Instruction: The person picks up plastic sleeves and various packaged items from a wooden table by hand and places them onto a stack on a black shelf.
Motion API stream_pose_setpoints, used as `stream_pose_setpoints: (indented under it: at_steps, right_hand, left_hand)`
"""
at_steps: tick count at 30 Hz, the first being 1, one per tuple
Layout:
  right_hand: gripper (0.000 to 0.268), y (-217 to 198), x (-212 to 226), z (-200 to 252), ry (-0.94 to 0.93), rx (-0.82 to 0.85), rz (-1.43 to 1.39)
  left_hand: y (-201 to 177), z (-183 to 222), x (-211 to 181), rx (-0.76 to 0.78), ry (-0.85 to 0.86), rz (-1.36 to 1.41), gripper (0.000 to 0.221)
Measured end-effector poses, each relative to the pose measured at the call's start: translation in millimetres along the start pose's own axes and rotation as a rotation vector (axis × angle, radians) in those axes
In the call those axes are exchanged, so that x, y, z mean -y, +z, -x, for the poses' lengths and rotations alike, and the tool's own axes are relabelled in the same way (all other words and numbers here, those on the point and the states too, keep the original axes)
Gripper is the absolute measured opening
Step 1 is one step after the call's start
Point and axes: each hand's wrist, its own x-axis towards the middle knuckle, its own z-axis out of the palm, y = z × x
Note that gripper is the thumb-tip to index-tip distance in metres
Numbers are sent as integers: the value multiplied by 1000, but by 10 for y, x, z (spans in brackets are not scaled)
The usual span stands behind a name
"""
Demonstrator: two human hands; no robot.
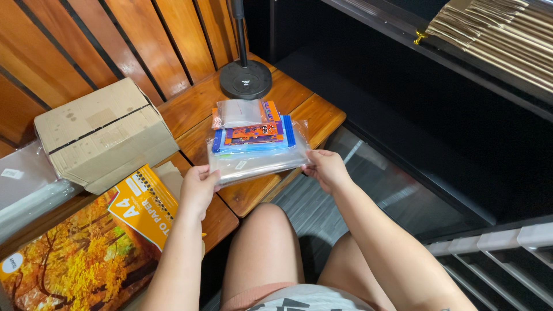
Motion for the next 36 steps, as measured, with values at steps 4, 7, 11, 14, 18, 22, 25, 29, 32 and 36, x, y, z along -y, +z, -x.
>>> stream_pose_setpoints:
  at_steps: [4,7,11,14,18,22,25,29,32,36]
  right_hand:
    - [30,-79,2,170,9,-25,-36]
    - [28,-198,-109,208,18,-30,-46]
    - [27,-350,-211,361,38,-24,-46]
    - [27,-498,-351,399,62,-15,-34]
    - [23,-675,-626,342,88,9,-99]
    - [17,-793,-759,346,44,-23,-146]
    - [63,-647,-484,680,-26,-48,-126]
    - [78,-431,-209,1019,-116,-92,-10]
    - [80,-367,-114,1130,-226,-111,200]
    - [48,-574,-325,868,-292,-125,556]
  left_hand:
    - [-37,106,49,6,-1,-101,53]
    - [-58,291,34,-8,-2,-146,58]
    - [-88,319,220,-2,-7,-266,55]
    - [-85,438,241,32,-28,-213,57]
    - [-61,585,235,65,-64,-93,60]
    - [-35,628,342,89,-94,-25,62]
    - [-41,644,414,97,-107,27,66]
    - [-37,695,378,104,-125,44,66]
    - [-40,673,417,102,-137,70,67]
    - [-51,690,388,104,-144,52,66]
